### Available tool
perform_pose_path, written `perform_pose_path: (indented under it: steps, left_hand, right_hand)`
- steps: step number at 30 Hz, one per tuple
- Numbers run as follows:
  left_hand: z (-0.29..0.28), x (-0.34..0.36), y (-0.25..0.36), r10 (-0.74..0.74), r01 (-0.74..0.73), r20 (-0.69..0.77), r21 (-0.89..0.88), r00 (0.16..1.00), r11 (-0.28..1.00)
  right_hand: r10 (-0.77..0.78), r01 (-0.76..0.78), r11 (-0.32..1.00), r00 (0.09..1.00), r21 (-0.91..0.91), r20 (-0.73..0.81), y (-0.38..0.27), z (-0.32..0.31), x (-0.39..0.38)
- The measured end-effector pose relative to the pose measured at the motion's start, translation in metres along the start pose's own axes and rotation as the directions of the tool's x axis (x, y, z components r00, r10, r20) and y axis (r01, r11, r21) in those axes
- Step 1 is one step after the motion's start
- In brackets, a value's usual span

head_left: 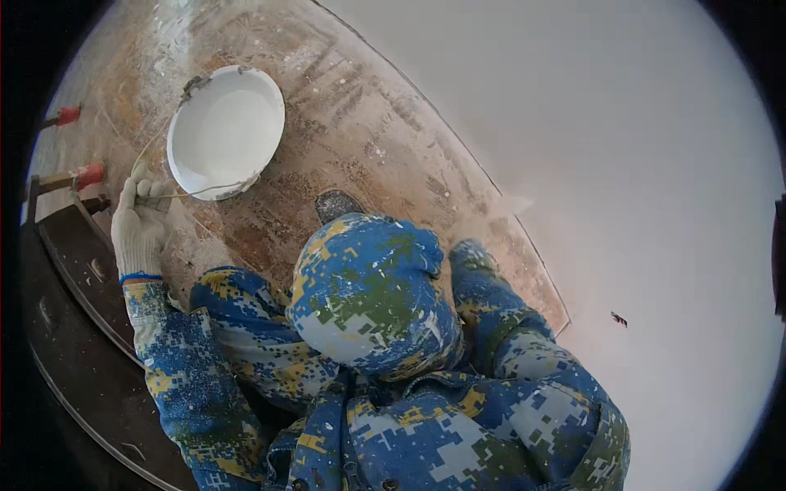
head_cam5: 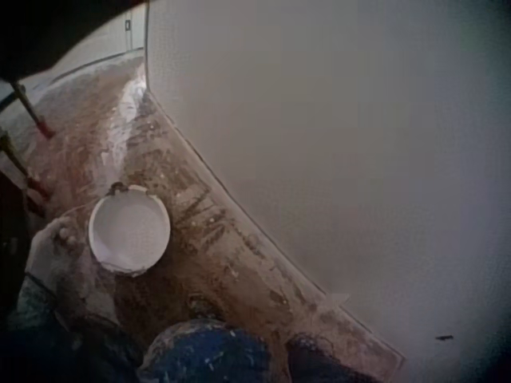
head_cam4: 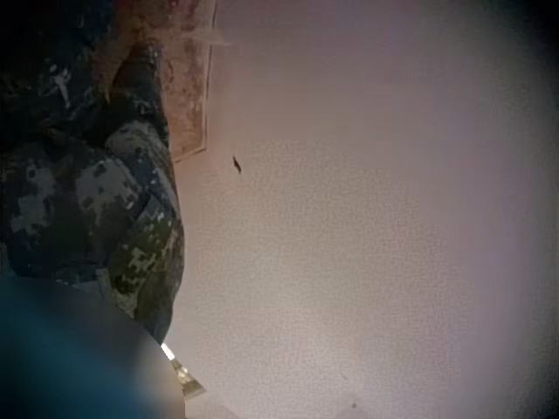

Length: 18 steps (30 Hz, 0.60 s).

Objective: Applying plaster to a wall corner using a putty knife.

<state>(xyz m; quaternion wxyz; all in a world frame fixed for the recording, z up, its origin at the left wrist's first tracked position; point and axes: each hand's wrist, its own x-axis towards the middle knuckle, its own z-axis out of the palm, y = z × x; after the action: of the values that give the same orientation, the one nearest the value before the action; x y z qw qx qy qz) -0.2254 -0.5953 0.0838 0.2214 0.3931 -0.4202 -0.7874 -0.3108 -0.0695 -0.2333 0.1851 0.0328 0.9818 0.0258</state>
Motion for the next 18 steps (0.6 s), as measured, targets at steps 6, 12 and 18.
perform_pose_path:
  steps: [6,12,18]
  left_hand:
    - [-0.002,0.016,-0.010,-0.057,0.055,0.104,0.017,0.993,0.998]
    - [-0.024,0.008,-0.007,-0.023,0.023,0.021,0.005,1.000,1.000]
    - [-0.033,0.002,0.000,-0.006,0.006,0.018,0.030,1.000,1.000]
  right_hand:
    - [-0.066,0.094,0.918,0.994,0.385,-0.085,-0.090,-0.029,0.079]
    - [-0.092,0.131,0.492,0.991,0.860,-0.099,-0.180,-0.119,0.022]
    - [-0.097,0.351,0.299,0.936,0.887,-0.338,-0.069,-0.101,-0.013]
